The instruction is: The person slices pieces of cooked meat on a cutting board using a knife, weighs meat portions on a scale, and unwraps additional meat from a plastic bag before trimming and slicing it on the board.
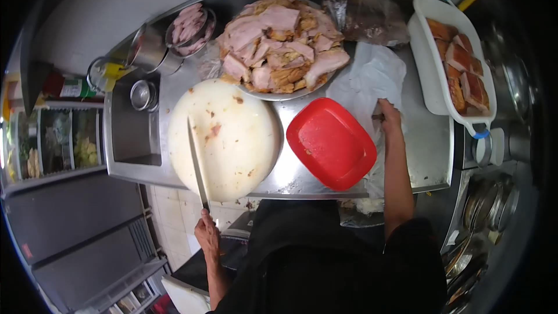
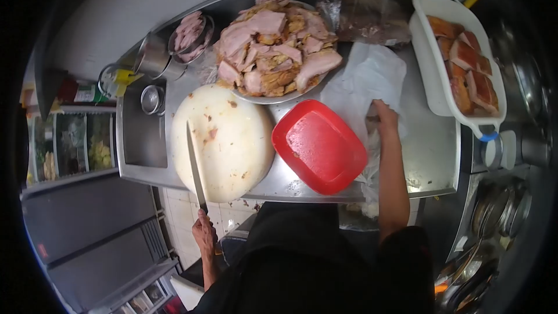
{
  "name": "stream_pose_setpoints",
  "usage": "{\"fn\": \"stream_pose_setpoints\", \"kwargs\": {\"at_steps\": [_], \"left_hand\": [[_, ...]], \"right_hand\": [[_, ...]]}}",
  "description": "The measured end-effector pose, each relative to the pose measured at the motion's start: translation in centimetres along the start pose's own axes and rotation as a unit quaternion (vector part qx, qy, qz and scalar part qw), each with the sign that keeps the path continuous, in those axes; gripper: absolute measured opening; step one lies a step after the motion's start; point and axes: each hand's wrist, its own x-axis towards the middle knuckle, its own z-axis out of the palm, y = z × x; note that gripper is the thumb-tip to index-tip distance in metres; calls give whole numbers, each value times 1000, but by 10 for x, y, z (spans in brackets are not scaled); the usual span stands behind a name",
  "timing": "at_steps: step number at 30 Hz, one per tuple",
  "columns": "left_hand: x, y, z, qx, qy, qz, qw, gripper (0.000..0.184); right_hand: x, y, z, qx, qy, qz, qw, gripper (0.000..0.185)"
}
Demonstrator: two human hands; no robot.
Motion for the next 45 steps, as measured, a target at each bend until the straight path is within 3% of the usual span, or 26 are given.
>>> {"fn": "stream_pose_setpoints", "kwargs": {"at_steps": [2,7,11,16,18,20,23,24,25,26,29,31,38,40,45], "left_hand": [[3,5,3,-29,5,-10,1000,71],[24,-1,9,28,45,56,997,75],[34,22,12,124,101,141,977,76],[66,5,14,84,101,137,982,77],[62,8,14,68,97,113,987,76],[51,16,16,39,88,112,989,74],[34,32,18,6,58,84,995,72],[26,42,18,5,49,81,996,71],[21,47,15,6,40,76,996,70],[22,44,13,0,40,69,997,69],[28,39,15,-21,34,55,998,67],[26,40,14,-20,31,48,998,66],[25,44,13,34,44,76,996,70],[34,28,9,97,78,123,985,71],[53,7,4,135,92,109,980,75]], "right_hand": [[-14,-8,7,64,-37,75,994,42],[-7,0,39,252,-149,103,951,37],[6,3,57,178,-46,66,981,39],[12,22,74,135,12,45,990,42],[2,15,86,146,28,12,989,33],[-16,-8,89,242,62,114,961,28],[1,1,91,304,19,87,949,23],[3,2,90,-6,9,-38,999,22],[5,2,89,-138,5,-98,986,22],[8,3,92,-142,0,-94,985,23],[11,2,98,66,1,6,998,23],[11,1,96,112,3,29,993,24],[25,-8,53,90,-1,-4,996,27],[23,-9,26,80,4,-23,997,28],[-5,-4,-69,59,25,-71,995,30]]}}
